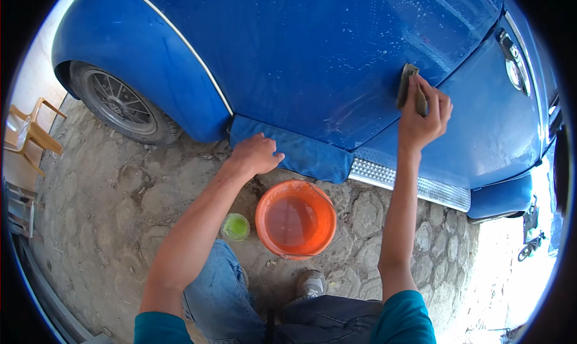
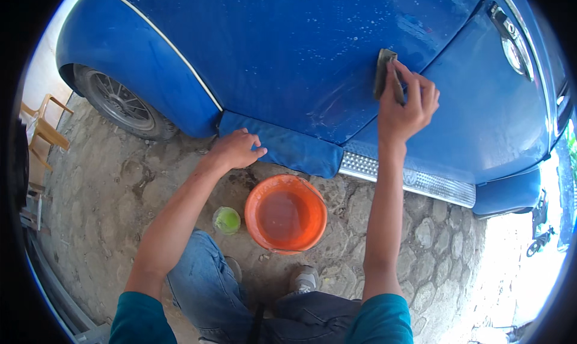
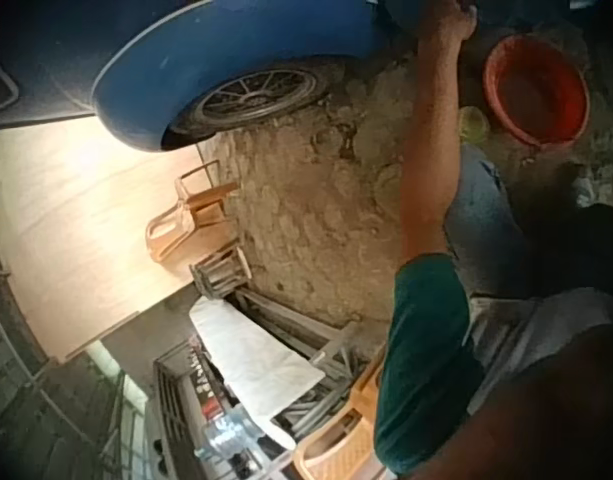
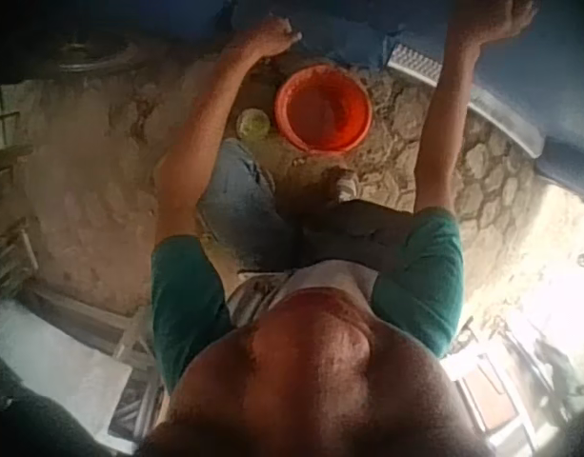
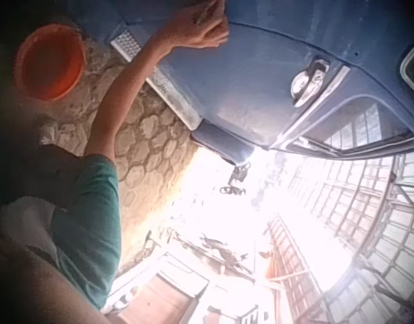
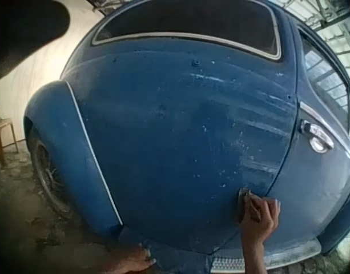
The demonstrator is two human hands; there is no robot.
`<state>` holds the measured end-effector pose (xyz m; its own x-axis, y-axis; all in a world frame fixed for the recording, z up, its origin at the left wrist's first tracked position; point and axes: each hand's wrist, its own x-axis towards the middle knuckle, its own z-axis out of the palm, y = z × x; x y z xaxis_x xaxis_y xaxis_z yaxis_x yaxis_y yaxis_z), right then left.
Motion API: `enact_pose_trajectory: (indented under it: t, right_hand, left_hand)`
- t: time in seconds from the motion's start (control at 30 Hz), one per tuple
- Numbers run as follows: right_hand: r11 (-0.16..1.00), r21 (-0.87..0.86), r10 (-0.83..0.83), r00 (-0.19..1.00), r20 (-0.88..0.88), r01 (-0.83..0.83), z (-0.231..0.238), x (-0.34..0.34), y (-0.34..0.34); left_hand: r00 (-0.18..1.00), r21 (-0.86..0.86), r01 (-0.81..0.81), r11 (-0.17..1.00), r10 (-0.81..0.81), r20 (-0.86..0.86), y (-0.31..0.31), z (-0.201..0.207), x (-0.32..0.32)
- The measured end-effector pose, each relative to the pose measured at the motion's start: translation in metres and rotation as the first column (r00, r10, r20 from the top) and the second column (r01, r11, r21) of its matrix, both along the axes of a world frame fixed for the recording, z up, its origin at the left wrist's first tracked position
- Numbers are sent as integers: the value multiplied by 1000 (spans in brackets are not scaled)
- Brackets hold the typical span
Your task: The person dips sandpaper into a bucket of water and sands the side panels and roof of a car by hand.
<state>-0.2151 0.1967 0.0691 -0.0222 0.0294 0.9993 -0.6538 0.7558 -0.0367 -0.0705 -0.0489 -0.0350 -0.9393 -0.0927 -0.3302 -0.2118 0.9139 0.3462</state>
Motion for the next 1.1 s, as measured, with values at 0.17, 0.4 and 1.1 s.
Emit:
enact_pose_trajectory:
  t: [0.17, 0.4, 1.1]
  right_hand:
    - [934, 351, 17, 987, 158, -72, -114, 1, -33]
    - [774, 576, 77, 943, 324, -262, -181, 20, -22]
    - [913, 409, -49, 995, 84, 10, -104, -1, -7]
  left_hand:
    - [997, -21, 42, 999, -40, 61, 3, -2, -4]
    - [999, -18, 10, 1000, -9, 50, 0, 6, 7]
    - [998, 64, 61, 996, -63, 20, 0, 4, 10]
